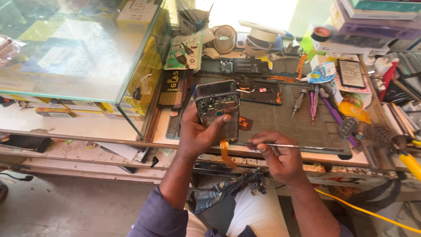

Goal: The person disassembles a smartphone, removes the back cover, and detaches internal components using a metal spudger and tweezers. They then clean the back cover with a brush and wipe it with a cloth.

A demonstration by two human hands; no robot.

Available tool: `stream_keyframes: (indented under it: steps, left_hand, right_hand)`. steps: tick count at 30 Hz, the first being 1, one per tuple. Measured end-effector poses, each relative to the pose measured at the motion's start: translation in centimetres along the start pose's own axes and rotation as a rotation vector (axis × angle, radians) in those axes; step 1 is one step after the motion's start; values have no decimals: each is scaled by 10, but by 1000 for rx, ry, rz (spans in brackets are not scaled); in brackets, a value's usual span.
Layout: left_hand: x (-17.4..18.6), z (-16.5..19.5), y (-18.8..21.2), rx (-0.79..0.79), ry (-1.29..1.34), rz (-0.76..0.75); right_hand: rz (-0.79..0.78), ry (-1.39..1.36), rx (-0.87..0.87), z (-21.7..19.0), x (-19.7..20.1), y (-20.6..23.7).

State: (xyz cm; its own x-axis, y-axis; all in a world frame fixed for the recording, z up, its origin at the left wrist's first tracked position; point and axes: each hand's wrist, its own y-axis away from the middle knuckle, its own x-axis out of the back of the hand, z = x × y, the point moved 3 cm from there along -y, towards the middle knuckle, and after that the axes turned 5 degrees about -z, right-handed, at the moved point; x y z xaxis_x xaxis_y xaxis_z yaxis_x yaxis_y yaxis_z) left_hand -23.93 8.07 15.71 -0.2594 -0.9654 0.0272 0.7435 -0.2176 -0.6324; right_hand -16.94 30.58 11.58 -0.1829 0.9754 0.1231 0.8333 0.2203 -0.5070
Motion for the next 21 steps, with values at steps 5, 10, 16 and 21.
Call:
stream_keyframes:
  steps: [5,10,16,21]
  left_hand:
    - [0,1,-11,-41,-45,-35]
    - [-5,-3,-15,6,74,-6]
    - [-6,-3,-9,-9,-13,-22]
    - [-7,-14,-17,59,59,69]
  right_hand:
    - [17,23,-9,3,-2,-2]
    - [-8,147,-66,-1,-4,-11]
    - [-43,268,-64,-16,-8,-24]
    - [-59,446,-17,-24,-9,-40]
